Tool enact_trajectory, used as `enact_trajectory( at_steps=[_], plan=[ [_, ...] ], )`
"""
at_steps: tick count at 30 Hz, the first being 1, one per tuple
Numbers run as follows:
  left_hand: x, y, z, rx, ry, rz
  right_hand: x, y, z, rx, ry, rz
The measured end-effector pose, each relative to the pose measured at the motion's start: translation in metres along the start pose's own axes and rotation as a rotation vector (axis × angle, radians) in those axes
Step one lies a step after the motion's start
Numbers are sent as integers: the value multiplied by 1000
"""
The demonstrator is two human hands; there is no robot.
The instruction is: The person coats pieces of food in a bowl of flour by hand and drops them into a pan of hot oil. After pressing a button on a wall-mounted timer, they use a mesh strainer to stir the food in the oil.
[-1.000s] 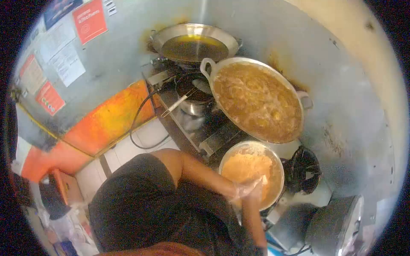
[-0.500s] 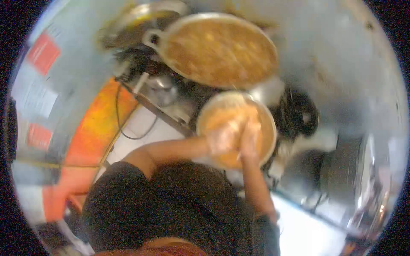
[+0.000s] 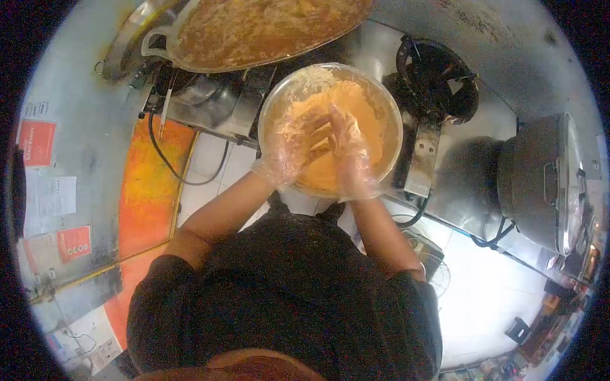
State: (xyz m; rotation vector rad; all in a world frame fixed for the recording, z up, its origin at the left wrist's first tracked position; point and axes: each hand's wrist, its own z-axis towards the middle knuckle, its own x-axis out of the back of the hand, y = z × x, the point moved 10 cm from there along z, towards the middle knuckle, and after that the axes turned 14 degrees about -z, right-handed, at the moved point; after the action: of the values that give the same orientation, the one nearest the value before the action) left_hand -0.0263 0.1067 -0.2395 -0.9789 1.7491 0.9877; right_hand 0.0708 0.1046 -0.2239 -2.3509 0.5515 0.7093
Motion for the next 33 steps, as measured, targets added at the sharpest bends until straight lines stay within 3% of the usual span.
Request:
enact_trajectory(
  at_steps=[2, 3, 5, 9, 10, 11, 13, 14, 17, 18, 20, 22, 23, 24, 25, 27, 28, 29, 31, 32, 33],
  plan=[
    [-1, 9, -9, 2, -32, -37, -8, -5, 4, 404, -342, -287],
    [-5, 17, -15, 2, -63, -70, -11, -8, -4, 407, -336, -294],
    [-6, 36, -33, 25, -35, -18, -38, -9, -30, 249, -599, 36],
    [-24, 86, -84, -16, -15, 242, -50, -7, -33, 375, -614, -63],
    [-27, 108, -98, -138, -130, 467, -45, -9, -23, 528, -364, -490],
    [-24, 123, -108, -120, -153, 456, -35, -16, -16, 659, -79, -907],
    [-28, 163, -135, -76, -256, 400, -23, -16, -5, 854, 3, -1107],
    [-22, 186, -149, -58, -276, 395, -57, -11, -35, 1025, 94, -1338],
    [-24, 265, -195, -173, -425, 619, -95, 7, -47, 1200, 252, -1581],
    [-21, 295, -211, -118, -312, 389, -96, 9, -46, 1158, 367, -1573],
    [-3, 333, -227, -73, -188, 149, -88, 11, -40, 1372, 640, -2023],
    [-5, 381, -257, -25, -238, -182, -75, 27, -40, 1384, 917, -2246],
    [-34, 421, -282, -420, -316, 659, -89, 31, -41, 1173, 934, -2356],
    [-42, 447, -296, -593, -246, 962, -72, 33, -29, 850, 865, -2360],
    [-51, 472, -311, -764, -125, 1261, -49, 32, -10, 751, 814, -2444],
    [-53, 534, -346, -907, 3, 1190, -42, 34, -16, 1187, 821, -2325],
    [-73, 555, -371, -1031, 224, 1594, -34, 37, -6, 1155, 760, -2390],
    [-73, 586, -385, -1081, 254, 1602, -26, 39, 4, 1123, 695, -2451],
    [-81, 628, -394, -1512, 835, 2933, -26, 43, 9, 1143, 630, -2580],
    [-67, 649, -370, -1540, 1273, 3604, -26, 39, 18, 1137, 692, -2500],
    [-71, 695, -383, -1613, 1244, 3358, -40, 41, 13, 1140, 721, -2465]
  ],
)
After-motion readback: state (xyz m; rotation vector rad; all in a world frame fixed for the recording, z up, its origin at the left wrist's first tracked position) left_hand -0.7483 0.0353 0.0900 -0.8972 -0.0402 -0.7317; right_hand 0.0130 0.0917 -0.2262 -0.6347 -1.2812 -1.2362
